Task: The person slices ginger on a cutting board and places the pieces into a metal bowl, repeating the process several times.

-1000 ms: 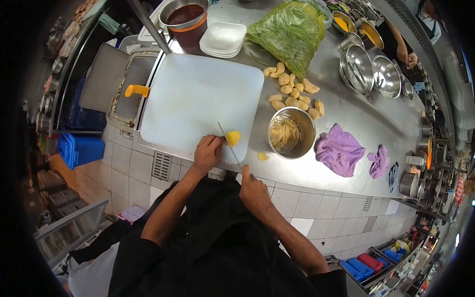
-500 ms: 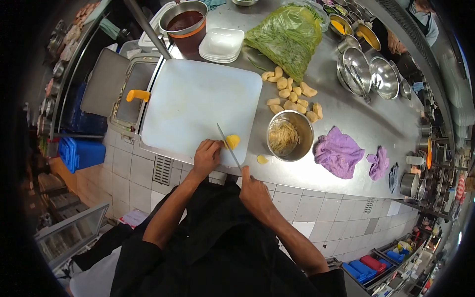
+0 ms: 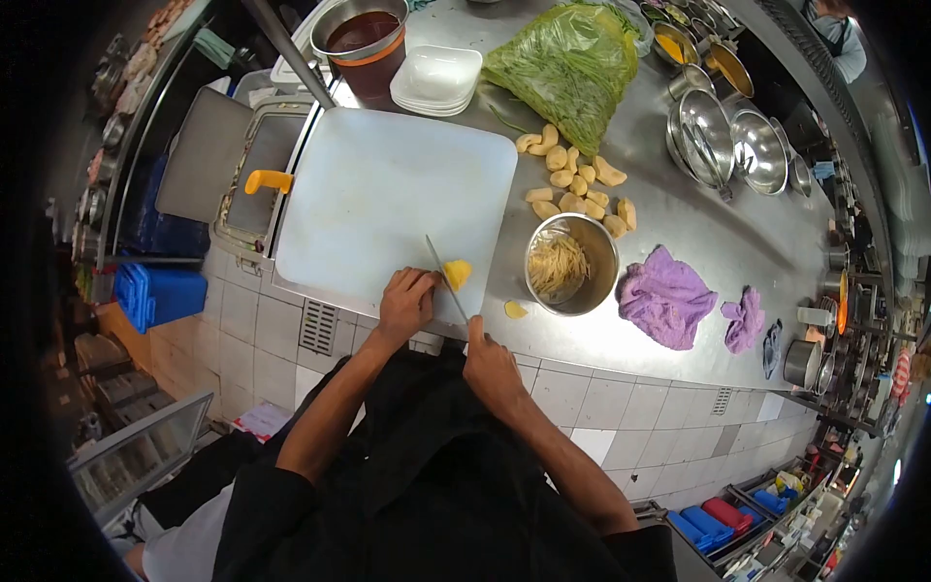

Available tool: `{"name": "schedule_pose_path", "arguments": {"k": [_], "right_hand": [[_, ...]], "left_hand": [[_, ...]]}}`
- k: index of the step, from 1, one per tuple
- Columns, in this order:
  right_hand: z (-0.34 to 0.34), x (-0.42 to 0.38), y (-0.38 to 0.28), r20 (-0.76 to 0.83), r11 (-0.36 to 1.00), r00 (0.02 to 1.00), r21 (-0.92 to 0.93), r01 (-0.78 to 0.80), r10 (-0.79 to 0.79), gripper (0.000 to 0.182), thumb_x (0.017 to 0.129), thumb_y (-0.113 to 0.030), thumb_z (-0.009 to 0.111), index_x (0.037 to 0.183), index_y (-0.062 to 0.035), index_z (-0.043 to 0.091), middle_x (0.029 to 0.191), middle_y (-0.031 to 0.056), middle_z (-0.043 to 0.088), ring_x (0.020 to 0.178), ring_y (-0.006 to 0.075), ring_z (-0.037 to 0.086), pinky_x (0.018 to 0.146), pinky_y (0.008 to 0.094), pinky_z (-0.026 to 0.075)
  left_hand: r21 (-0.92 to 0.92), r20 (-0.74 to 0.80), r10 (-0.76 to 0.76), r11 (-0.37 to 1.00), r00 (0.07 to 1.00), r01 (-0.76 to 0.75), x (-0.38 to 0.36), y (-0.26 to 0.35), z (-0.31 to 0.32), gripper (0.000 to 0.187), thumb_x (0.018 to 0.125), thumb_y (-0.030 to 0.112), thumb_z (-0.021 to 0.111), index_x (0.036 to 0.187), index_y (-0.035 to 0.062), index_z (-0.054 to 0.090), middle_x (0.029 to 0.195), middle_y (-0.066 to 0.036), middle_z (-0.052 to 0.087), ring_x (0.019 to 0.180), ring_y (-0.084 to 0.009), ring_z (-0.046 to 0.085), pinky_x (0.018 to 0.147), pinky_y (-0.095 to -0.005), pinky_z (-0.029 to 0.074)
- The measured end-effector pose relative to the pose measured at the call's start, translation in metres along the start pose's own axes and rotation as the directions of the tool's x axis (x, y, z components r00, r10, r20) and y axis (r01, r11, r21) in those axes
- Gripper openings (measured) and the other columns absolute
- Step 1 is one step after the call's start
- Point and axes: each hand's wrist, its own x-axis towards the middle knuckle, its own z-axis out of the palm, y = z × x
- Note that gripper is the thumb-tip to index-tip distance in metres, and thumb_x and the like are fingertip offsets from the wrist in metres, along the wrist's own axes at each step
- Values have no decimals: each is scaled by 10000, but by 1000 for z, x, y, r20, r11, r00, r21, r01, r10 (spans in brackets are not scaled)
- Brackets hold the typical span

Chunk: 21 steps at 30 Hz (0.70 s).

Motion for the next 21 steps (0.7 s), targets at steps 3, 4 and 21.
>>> {"name": "schedule_pose_path", "arguments": {"k": [3,4,21], "right_hand": [[-6,2,-7,18,997,997,29,-70,70,179,1006,-68,482,1128,8,375,714,331,633,708,543,644,645,622,506],[-10,-4,-9,9,996,998,60,-59,58,177,1007,-67,480,1129,7,375,710,332,631,707,544,643,645,623,506],[-29,-13,-23,63,990,992,80,-118,113,172,993,-50,469,1120,9,368,724,345,628,721,561,633,677,631,496]], "left_hand": [[-6,-16,8,1000,1000,-9,-1,0,2,277,812,-46,632,1070,44,677,932,-83,661,874,-274,633,787,-391,497],[2,-10,-1,1000,1000,1,-2,0,2,277,811,-45,633,1069,47,678,932,-83,661,877,-274,635,786,-392,497],[-7,-33,-42,999,999,42,0,-2,5,253,814,-51,640,1040,56,681,916,-74,661,857,-266,638,785,-380,501]]}}
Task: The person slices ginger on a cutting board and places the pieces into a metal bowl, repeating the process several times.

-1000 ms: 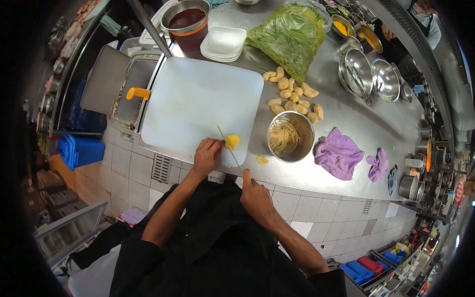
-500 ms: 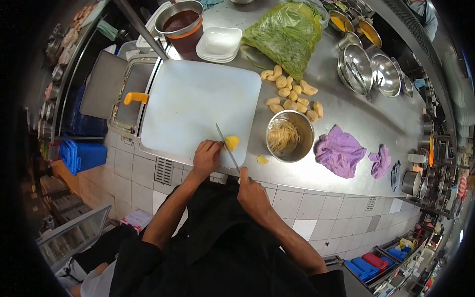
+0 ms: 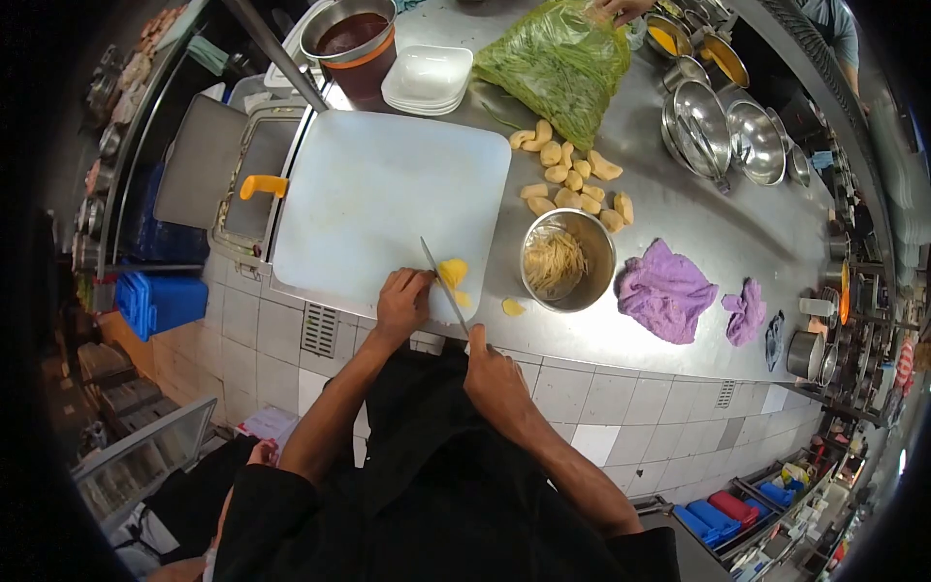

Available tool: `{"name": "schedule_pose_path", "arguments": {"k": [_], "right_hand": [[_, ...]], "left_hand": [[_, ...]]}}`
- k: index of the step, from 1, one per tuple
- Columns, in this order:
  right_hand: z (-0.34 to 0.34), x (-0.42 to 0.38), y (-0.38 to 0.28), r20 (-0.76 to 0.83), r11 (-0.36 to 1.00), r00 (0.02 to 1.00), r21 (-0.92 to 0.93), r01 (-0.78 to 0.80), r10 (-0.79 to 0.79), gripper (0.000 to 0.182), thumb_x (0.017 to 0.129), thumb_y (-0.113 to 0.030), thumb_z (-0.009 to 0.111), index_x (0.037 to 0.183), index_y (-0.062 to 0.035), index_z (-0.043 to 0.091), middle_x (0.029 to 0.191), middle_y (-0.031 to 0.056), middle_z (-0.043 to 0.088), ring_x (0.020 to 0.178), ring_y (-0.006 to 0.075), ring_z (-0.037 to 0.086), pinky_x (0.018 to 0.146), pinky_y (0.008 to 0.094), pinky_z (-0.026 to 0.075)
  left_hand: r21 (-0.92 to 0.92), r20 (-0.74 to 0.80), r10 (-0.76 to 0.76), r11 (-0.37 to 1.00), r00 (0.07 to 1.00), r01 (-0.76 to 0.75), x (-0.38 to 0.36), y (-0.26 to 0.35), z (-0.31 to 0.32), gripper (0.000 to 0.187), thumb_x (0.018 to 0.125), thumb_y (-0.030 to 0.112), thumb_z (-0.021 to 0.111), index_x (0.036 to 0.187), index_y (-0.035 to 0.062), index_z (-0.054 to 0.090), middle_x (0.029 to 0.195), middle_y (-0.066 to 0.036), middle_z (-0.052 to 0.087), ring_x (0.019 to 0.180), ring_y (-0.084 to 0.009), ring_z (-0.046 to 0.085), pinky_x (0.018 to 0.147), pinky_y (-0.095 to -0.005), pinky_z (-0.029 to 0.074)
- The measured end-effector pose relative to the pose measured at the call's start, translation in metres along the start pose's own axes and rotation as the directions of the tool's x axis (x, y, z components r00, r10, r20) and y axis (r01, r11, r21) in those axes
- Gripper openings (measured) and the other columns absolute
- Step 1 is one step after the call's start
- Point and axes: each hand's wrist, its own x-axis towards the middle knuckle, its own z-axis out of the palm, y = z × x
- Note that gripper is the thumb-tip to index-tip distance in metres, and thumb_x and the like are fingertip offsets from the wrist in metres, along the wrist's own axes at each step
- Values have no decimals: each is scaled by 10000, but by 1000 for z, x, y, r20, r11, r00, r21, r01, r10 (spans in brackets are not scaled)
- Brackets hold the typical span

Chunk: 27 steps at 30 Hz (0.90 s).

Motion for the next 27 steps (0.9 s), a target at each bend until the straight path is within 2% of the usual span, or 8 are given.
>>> {"name": "schedule_pose_path", "arguments": {"k": [6,8,9,11,15,17,21,27], "right_hand": [[6,5,7,-16,999,999,1,50,-50,165,1002,-62,466,1118,2,366,716,347,624,723,562,632,676,635,492],[2,5,0,30,1000,1000,-24,7,-6,225,895,48,467,1106,32,391,787,332,651,738,533,652,669,617,511],[4,5,1,30,1000,1000,-23,4,-3,225,895,48,467,1106,32,391,787,332,651,738,533,652,669,617,511],[9,8,5,-24,998,998,-16,55,-55,166,973,-26,462,1109,13,374,716,345,625,716,562,631,675,643,489],[17,13,9,-22,999,999,-14,32,-33,163,962,-8,459,1100,15,377,704,340,624,712,557,634,672,638,498],[33,21,22,-115,987,982,-81,141,-150,157,959,-6,462,1090,10,378,685,333,618,705,553,637,675,639,502],[27,16,17,-60,997,996,-33,64,-66,157,978,-26,466,1104,14,381,669,329,609,730,566,634,690,643,506],[-26,-4,-8,23,991,995,84,-101,99,284,1007,-115,529,1203,20,374,750,365,636,807,573,641,715,642,497]], "left_hand": [[12,-22,11,1000,1000,-11,3,2,-2,258,810,-66,641,1038,51,677,906,-76,659,857,-260,641,780,-378,498],[7,-16,22,1000,1000,-22,2,0,-2,259,808,-65,641,1039,48,673,908,-76,660,861,-260,642,783,-378,499],[5,-14,22,1000,1000,-22,1,0,-2,259,808,-65,641,1039,48,673,908,-76,660,861,-260,642,783,-378,499],[5,-1,24,1000,1000,-24,2,-1,-2,259,806,-63,639,1038,47,670,912,-77,662,861,-260,642,783,-379,499],[4,-2,14,1000,1000,-14,1,-1,-2,249,804,-56,644,1027,51,670,917,-76,665,861,-265,642,782,-378,499],[21,18,12,1000,1000,-13,1,0,-3,230,810,-53,646,1011,58,670,918,-74,667,856,-269,643,779,-377,499],[-11,2,3,1000,1000,-3,-4,3,-1,207,812,-52,650,986,60,669,916,-69,670,850,-272,643,771,-380,500],[-17,-75,-23,1000,997,22,1,2,2,139,842,-17,705,953,61,679,892,-64,669,829,-258,647,758,-372,502]]}}
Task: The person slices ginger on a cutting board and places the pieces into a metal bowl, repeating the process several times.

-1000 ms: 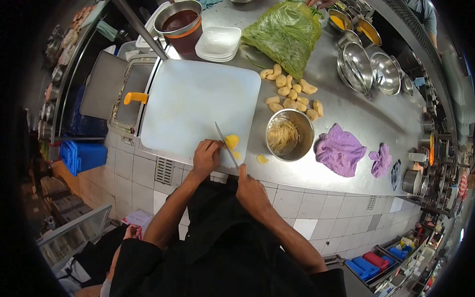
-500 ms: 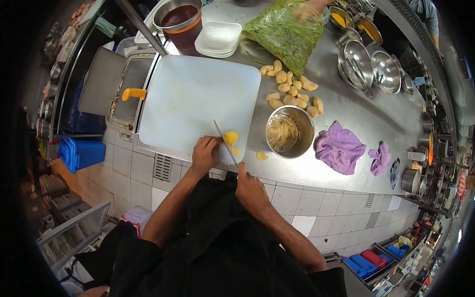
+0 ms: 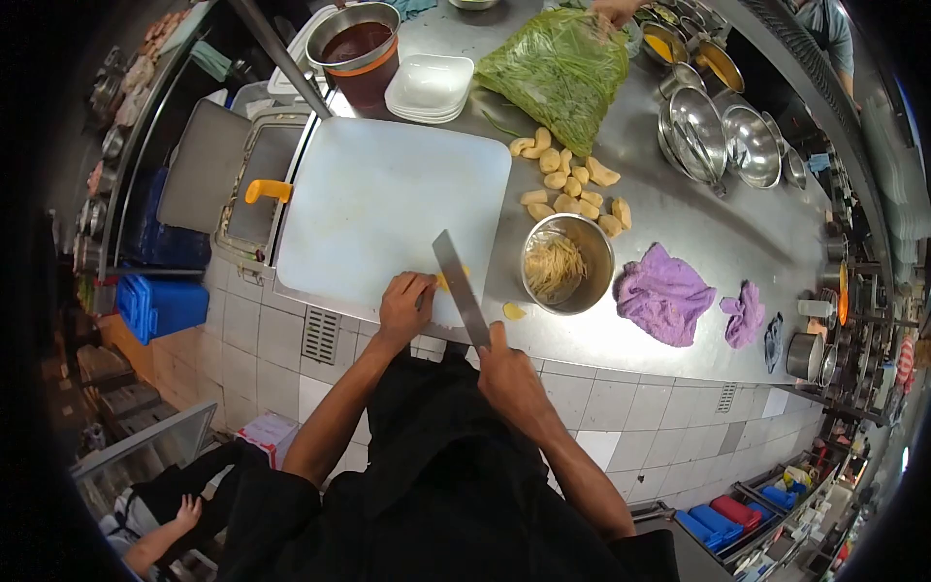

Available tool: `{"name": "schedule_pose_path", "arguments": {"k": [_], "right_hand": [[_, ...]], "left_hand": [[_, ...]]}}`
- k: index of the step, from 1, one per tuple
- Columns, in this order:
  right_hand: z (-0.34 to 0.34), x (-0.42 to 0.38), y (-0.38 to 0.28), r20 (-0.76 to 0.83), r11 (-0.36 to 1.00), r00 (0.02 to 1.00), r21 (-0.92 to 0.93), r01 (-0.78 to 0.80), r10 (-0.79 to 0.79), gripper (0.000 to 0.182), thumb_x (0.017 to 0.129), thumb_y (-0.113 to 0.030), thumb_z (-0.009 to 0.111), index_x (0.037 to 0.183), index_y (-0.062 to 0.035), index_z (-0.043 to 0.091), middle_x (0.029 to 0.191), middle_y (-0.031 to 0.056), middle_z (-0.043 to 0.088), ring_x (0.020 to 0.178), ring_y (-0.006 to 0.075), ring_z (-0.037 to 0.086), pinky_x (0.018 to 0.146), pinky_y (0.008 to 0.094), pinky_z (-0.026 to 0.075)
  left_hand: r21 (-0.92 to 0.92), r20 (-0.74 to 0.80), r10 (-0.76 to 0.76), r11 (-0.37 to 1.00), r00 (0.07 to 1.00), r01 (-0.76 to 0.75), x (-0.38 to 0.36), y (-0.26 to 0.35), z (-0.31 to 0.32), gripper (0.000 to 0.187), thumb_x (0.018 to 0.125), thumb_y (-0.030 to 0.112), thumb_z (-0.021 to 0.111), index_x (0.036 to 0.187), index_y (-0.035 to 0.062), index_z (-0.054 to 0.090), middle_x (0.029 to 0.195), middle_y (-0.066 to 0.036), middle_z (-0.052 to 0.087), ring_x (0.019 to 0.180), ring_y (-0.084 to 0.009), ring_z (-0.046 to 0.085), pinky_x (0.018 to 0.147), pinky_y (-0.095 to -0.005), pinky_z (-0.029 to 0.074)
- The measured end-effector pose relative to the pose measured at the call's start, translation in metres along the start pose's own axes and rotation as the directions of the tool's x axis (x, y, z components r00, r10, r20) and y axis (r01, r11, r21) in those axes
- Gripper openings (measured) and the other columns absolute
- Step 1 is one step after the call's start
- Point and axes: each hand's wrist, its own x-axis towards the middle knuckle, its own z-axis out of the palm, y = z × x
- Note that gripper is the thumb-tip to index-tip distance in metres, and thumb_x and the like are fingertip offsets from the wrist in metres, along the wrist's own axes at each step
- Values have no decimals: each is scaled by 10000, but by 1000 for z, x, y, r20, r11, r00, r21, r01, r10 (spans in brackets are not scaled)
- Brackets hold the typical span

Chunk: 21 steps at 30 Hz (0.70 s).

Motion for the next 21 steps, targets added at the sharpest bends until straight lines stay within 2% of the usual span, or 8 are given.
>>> {"name": "schedule_pose_path", "arguments": {"k": [3,6,8,9,11,12,15,21], "right_hand": [[-14,-10,2,-77,996,997,91,4,3,309,1005,-134,551,1224,2,380,798,349,664,842,564,648,729,632,492],[-19,-15,-1,-84,997,996,80,-9,16,310,966,-84,568,1249,-23,457,976,287,697,859,529,664,746,590,535],[-9,-15,3,-240,949,929,-207,236,-283,407,879,-6,591,1275,-96,565,1190,177,645,824,444,698,708,527,586],[-6,-9,3,-258,948,922,-211,237,-288,407,879,-6,591,1275,-96,565,1190,177,645,824,444,698,708,527,586],[3,10,2,-189,867,884,-362,341,-427,549,791,33,605,1286,-205,619,1294,122,554,730,396,704,650,509,610],[12,27,6,-202,820,829,-387,421,-521,546,794,36,605,1277,-215,638,1231,103,545,721,363,699,631,499,604],[24,72,-5,-131,738,776,-438,513,-617,531,801,24,609,1270,-224,638,1224,85,554,740,348,704,632,491,599],[25,194,-46,-32,590,680,-529,610,-732,484,834,12,604,1241,-247,645,1199,74,558,786,324,703,677,455,571]], "left_hand": [[-17,-13,14,1000,1000,-14,-1,-1,0,115,867,-6,715,967,48,696,903,-68,680,817,-265,652,749,-374,514],[-131,-28,-21,991,999,17,0,2,-9,134,882,-17,703,1006,33,714,928,-89,692,827,-281,664,746,-374,531],[-143,-98,-206,971,974,191,-5,7,-26,156,896,-25,690,1038,28,724,946,-113,700,841,-287,679,746,-361,540],[-113,-153,-267,961,951,252,-13,4,-36,162,902,-27,685,1050,27,724,953,-117,697,850,-281,679,747,-355,537],[-110,-272,-393,920,878,377,-27,-2,-57,176,913,-29,677,1075,24,723,965,-116,688,863,-266,668,747,-348,527],[-134,-332,-457,889,825,438,-33,-3,-72,184,918,-29,674,1089,22,721,970,-111,681,867,-256,657,745,-347,521],[43,-449,-392,888,803,458,-44,-9,-118,178,940,-28,661,1113,-16,702,988,-117,656,836,-233,594,760,-333,498],[225,-446,-177,926,877,302,-28,-24,-162,184,925,-24,691,1103,16,711,1002,-120,650,872,-236,620,765,-347,513]]}}
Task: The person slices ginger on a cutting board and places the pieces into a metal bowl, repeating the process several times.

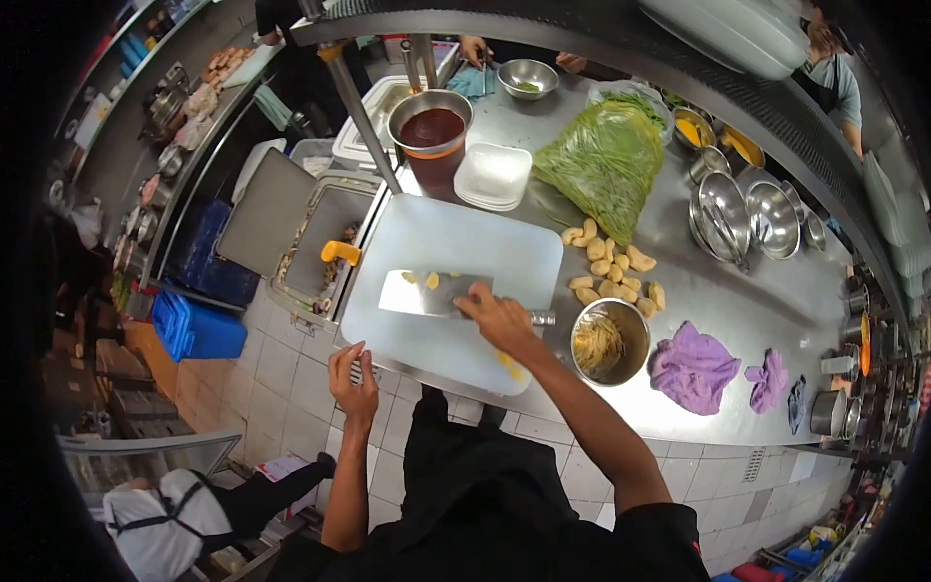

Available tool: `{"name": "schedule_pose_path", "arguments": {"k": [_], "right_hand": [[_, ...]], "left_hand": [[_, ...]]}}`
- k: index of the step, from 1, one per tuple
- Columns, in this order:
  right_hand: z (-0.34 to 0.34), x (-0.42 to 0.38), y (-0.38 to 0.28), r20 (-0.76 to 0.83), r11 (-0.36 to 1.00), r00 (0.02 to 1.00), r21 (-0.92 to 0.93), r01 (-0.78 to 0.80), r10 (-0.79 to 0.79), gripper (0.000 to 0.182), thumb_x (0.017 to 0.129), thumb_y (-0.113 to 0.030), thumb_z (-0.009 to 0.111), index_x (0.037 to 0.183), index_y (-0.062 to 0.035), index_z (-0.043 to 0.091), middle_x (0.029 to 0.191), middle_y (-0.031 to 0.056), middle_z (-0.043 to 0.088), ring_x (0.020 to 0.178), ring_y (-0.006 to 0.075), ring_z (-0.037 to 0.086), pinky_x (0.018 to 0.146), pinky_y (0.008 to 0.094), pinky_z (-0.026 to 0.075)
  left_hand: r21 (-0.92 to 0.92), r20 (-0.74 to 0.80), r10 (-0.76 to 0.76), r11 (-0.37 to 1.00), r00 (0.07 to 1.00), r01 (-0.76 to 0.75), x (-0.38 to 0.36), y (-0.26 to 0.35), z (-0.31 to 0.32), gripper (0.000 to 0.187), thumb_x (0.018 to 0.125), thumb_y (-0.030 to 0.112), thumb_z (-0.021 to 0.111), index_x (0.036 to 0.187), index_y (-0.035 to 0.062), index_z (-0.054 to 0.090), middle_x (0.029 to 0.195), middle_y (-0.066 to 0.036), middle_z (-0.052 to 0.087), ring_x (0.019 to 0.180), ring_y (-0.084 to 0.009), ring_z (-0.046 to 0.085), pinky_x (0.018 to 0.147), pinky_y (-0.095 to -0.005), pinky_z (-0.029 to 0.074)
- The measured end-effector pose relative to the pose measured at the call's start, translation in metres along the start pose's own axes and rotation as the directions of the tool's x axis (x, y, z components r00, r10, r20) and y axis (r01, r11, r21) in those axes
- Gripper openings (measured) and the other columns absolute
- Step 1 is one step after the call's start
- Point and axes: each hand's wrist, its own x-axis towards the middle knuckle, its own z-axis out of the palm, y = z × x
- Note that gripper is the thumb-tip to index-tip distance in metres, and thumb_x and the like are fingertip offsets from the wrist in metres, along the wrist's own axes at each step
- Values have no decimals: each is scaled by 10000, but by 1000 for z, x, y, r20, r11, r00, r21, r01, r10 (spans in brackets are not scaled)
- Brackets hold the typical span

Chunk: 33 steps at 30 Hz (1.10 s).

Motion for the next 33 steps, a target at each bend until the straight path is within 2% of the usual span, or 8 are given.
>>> {"name": "schedule_pose_path", "arguments": {"k": [5,8,12,15,17,28,31,33], "right_hand": [[12,35,29,54,1000,999,-5,4,-4,343,882,-19,576,1168,-189,664,1191,94,575,831,322,702,742,447,565],[-27,10,26,47,953,990,-271,138,-130,224,895,-84,580,1098,-115,670,1083,130,641,830,347,698,732,455,562],[-81,-83,-16,159,943,940,90,-319,303,189,910,-186,604,1041,-69,675,833,173,685,838,387,697,753,498,557],[-25,-172,-6,209,902,888,50,-429,411,213,935,-171,587,1103,-66,663,940,175,687,844,384,696,763,509,554],[0,-201,-6,11,769,775,109,-630,632,240,958,-169,593,1169,-73,653,1133,188,657,940,378,688,811,518,547],[37,-218,11,-210,786,759,100,-610,616,220,899,-124,654,1101,-41,667,1000,153,660,895,352,664,791,484,523],[23,-208,9,-109,778,774,185,-600,623,153,897,-106,684,1021,-18,670,887,142,693,779,324,691,715,445,552],[10,-195,-7,-101,696,790,550,-462,605,158,897,-111,725,995,-4,663,810,137,710,692,288,700,656,402,564]], "left_hand": [[2,22,30,1000,999,-30,3,5,8,183,918,-13,703,1095,31,722,1035,-129,641,867,-238,623,763,-356,515],[-102,139,-109,987,984,124,-19,11,22,192,902,-14,716,1082,50,733,998,-128,638,933,-285,617,798,-383,492],[-116,375,-108,980,921,162,-35,36,40,201,881,74,758,1081,81,739,1018,-112,653,931,-274,618,836,-395,461],[-164,472,12,984,881,74,-36,53,65,246,857,138,788,1096,104,736,1033,-108,663,955,-269,632,832,-399,449],[-206,496,97,979,863,8,-39,62,84,261,853,146,794,1104,106,732,1034,-109,664,968,-272,637,824,-400,450],[-87,627,100,995,773,-58,-38,106,124,604,823,453,801,1301,124,632,1175,-119,616,1112,-314,595,904,-458,440],[-75,627,103,995,772,-72,-39,107,126,586,833,455,785,1291,121,637,1160,-116,617,1118,-307,591,913,-455,437],[-67,614,121,993,780,-102,-38,105,130,564,835,432,785,1281,117,643,1150,-110,619,1104,-301,598,898,-448,438]]}}
